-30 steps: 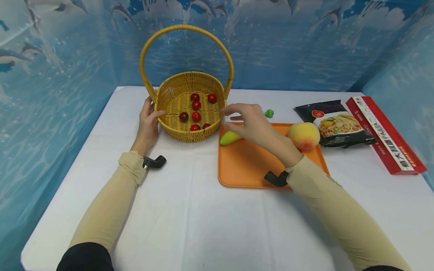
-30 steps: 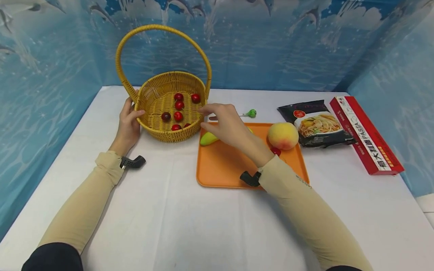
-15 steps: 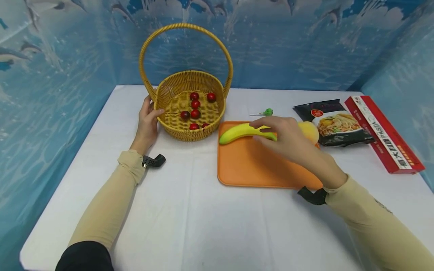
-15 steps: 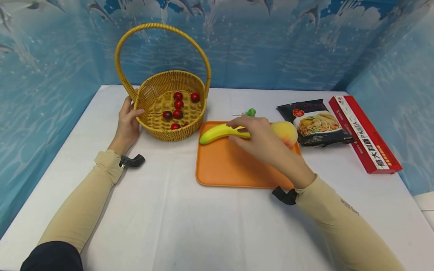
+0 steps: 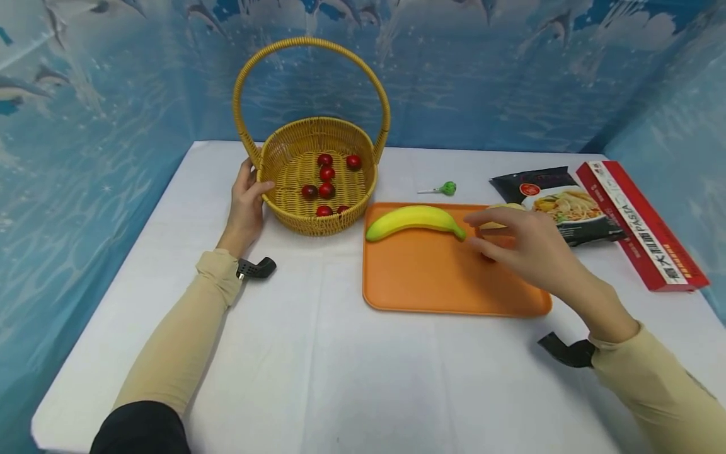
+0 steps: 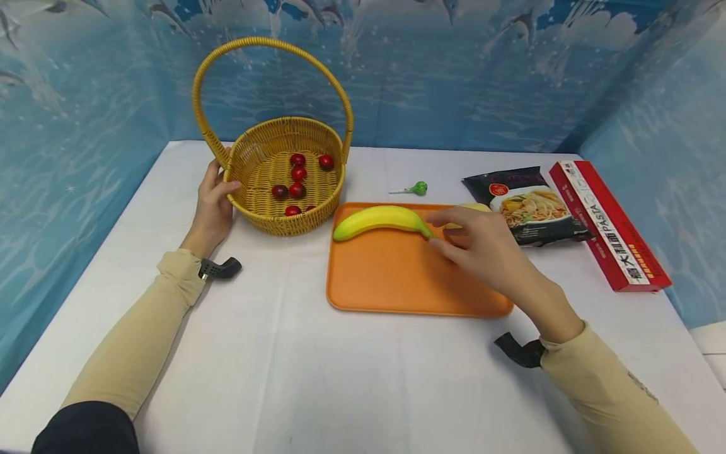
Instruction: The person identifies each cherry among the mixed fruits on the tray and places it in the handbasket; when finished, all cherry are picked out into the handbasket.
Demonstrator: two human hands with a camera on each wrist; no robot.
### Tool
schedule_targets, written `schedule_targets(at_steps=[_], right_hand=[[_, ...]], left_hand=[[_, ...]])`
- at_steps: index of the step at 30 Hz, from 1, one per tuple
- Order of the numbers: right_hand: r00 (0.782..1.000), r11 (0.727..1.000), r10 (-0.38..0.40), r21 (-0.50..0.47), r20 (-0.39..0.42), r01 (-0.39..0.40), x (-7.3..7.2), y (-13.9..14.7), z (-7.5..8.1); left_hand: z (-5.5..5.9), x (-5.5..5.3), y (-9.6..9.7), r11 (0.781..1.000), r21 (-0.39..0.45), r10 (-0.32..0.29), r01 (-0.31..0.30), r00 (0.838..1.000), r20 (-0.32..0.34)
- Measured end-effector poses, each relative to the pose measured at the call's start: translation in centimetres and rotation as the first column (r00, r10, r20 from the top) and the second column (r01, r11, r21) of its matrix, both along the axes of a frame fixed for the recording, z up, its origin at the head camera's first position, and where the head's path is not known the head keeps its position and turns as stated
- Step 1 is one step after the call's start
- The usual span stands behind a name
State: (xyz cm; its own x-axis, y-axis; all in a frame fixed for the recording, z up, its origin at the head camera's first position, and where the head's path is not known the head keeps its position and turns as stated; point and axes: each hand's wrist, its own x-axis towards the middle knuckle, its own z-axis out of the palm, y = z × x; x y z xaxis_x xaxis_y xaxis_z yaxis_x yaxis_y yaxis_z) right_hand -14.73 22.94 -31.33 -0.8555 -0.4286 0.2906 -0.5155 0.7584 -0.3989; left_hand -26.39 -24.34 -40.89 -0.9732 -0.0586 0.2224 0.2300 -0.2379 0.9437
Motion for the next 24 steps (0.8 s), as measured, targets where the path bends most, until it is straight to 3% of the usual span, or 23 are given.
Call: schedule_targets(at_steps=[4,10,24], right_hand=[[0.999,0.999,-0.031,0.021,0.013,0.030,0.3,1.1,-0.4],[0.991,0.997,-0.075,0.044,0.113,0.071,1.2,2.1,-1.3],[0.999,0.997,0.017,0.068,0.045,-0.020,2.7,3.0,-3.2]], left_hand=[[0.1,0.1,-0.1,1.000,0.006,-0.004,0.004,1.000,0.002],[0.2,0.2,0.0,1.000,-0.002,-0.012,0.012,1.000,0.000],[0.1,0.1,-0.2,1.000,0.004,-0.011,0.011,1.000,0.014]])
